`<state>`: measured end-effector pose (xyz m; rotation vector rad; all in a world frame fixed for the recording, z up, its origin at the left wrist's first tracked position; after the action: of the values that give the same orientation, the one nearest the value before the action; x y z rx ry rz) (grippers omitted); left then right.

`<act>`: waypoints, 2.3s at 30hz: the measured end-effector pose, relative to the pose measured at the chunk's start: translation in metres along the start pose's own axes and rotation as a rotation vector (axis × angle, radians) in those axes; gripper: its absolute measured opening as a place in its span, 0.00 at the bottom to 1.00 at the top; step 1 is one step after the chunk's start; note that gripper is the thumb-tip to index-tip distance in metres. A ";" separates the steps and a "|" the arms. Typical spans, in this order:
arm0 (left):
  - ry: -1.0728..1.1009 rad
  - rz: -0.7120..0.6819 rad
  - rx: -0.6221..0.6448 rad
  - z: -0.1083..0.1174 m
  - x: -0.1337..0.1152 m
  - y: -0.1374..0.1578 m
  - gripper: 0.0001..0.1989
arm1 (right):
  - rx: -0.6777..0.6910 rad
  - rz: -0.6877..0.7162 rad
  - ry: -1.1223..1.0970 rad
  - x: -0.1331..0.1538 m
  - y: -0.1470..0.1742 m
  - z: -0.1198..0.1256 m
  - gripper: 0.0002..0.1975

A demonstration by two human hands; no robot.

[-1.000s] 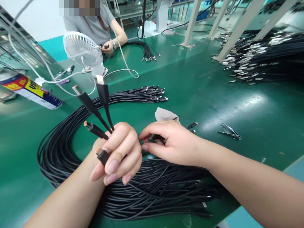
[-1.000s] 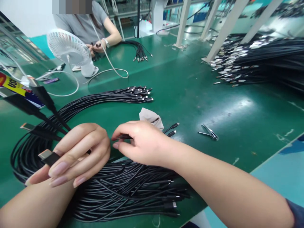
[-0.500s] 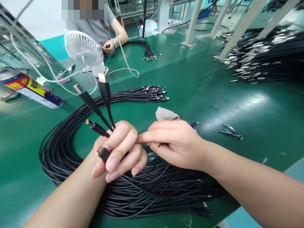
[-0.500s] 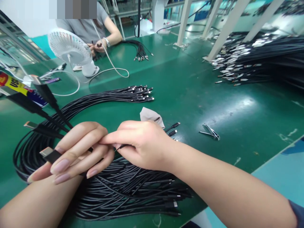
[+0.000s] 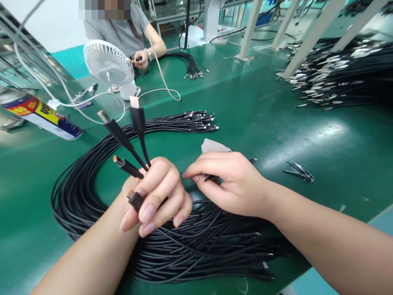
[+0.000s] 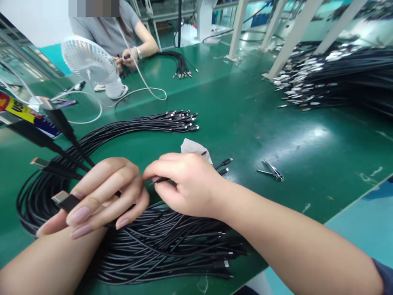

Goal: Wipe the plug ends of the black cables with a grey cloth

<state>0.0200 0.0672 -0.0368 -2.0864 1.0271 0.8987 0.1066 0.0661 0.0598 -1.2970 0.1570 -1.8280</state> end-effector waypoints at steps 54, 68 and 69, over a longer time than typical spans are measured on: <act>-0.374 0.006 -0.777 0.014 -0.040 -0.025 0.23 | -0.038 -0.738 0.853 -0.155 0.028 0.104 0.25; -0.540 0.022 -0.731 0.012 -0.038 -0.028 0.22 | -0.024 -0.563 -0.133 -0.112 0.003 0.037 0.09; -0.554 0.029 -0.717 0.011 -0.037 -0.029 0.22 | -0.106 -0.559 -0.268 -0.109 0.003 0.040 0.11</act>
<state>0.0243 0.1048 -0.0072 -2.1339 0.4654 1.9362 0.1500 0.1547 -0.0009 -1.7747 -0.2864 -2.0915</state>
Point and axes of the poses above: each hand's wrist, its own y-axis away from the middle knuckle, its own z-axis out of the back of the hand, x = y × z, the point moved 9 cm from there along -y, towards the middle knuckle, and after that the axes turned 7 degrees about -y, right-handed, at the moved point
